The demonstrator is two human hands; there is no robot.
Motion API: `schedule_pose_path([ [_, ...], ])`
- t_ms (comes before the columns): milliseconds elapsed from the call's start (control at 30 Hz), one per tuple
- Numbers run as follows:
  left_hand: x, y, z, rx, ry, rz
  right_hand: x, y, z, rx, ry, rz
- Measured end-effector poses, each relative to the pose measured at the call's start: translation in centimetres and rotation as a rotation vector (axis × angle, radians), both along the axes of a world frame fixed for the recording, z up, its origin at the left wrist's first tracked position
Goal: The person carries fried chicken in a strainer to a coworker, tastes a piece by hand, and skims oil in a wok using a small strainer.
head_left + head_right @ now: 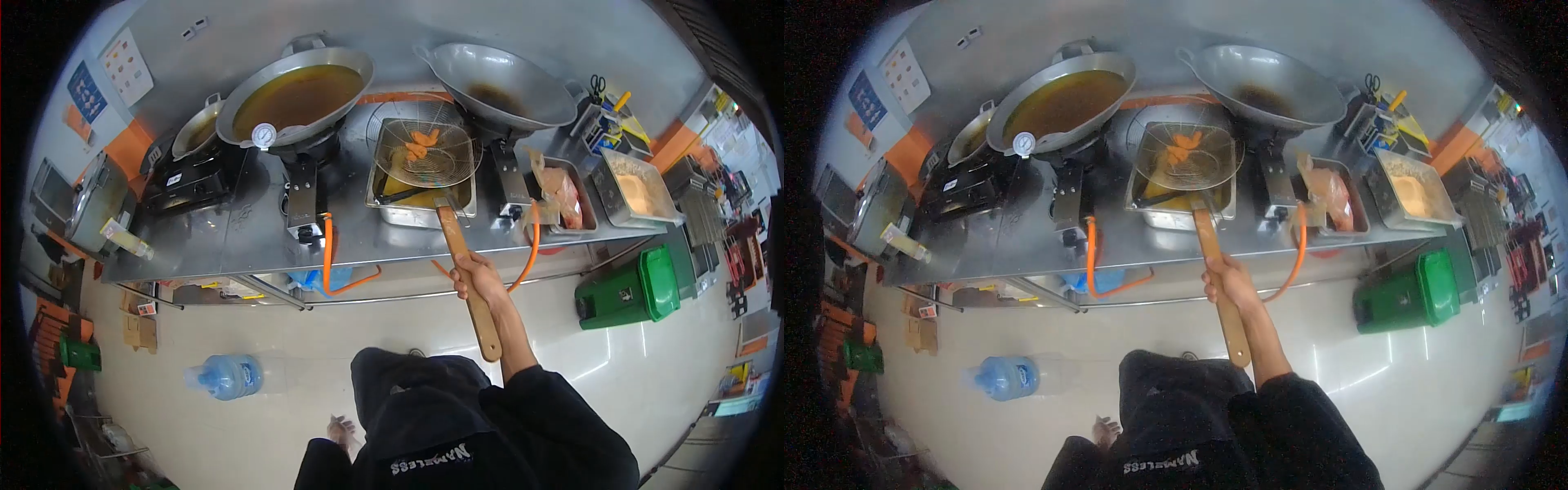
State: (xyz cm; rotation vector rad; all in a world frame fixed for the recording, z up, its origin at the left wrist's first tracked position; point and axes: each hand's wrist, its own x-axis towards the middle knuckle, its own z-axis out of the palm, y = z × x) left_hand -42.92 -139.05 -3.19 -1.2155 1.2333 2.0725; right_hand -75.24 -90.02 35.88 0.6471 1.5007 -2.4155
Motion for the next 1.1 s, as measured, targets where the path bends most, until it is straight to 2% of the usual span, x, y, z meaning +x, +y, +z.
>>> schedule_pose_path([
  [67, -1.2, 1.9, 2.1, -0.215, 0.053, -0.194, -0.2, 0.3, -0.1, 0.012, 0.001, -0.011],
  [100, -2.2, 2.0, 2.9, -0.231, 0.01, -0.227, 0.0, 0.0, 0.6, 0.009, -0.001, -0.021],
  [267, -6.2, -0.1, 4.4, -0.197, -0.1, -0.223, -0.8, -2.0, 0.7, 0.042, -0.028, -0.055],
  [400, -12.0, -3.5, 4.8, -0.224, -0.136, -0.139, -0.4, -3.9, 3.1, 0.0, -0.058, -0.131],
  [467, -14.8, -5.5, 4.9, -0.239, -0.133, -0.134, -0.4, -5.3, 1.8, 0.031, -0.074, -0.148],
  [567, -18.2, -8.8, 3.3, -0.225, -0.081, -0.184, -1.1, -6.4, 2.0, 0.05, -0.067, -0.167],
  [667, -21.3, -10.5, 4.0, -0.33, -0.038, -0.376, -0.3, -8.1, 3.4, 0.011, -0.093, -0.187],
  [733, -22.6, -11.3, 4.0, -0.307, -0.094, -0.395, -0.5, -9.1, 2.1, 0.061, -0.132, -0.225],
  [800, -24.0, -11.2, 3.1, -0.313, -0.137, -0.411, -0.5, -9.4, 3.6, 0.06, -0.116, -0.226],
  [867, -25.4, -12.0, 2.2, -0.42, -0.011, -0.65, -0.1, -9.8, 3.6, 0.033, -0.124, -0.244],
  [933, -24.9, -15.1, -2.3, -0.56, 0.137, -0.917, 0.3, -10.5, 2.4, 0.069, -0.112, -0.271],
  [967, -24.9, -15.4, -2.8, -0.577, 0.315, -0.983, 0.0, -10.6, 3.3, 0.067, -0.085, -0.277],
  [1033, -24.7, -15.8, -2.6, -0.367, 0.117, -0.689, -0.2, -11.0, 4.6, 0.064, -0.09, -0.291],
  [1067, -24.9, -16.3, -2.3, -0.268, 0.023, -0.547, -0.3, -10.9, 3.4, 0.068, -0.089, -0.271],
  [1100, -24.7, -16.5, -0.7, -0.248, 0.027, -0.553, -0.7, -10.6, 1.3, 0.073, -0.083, -0.257],
])
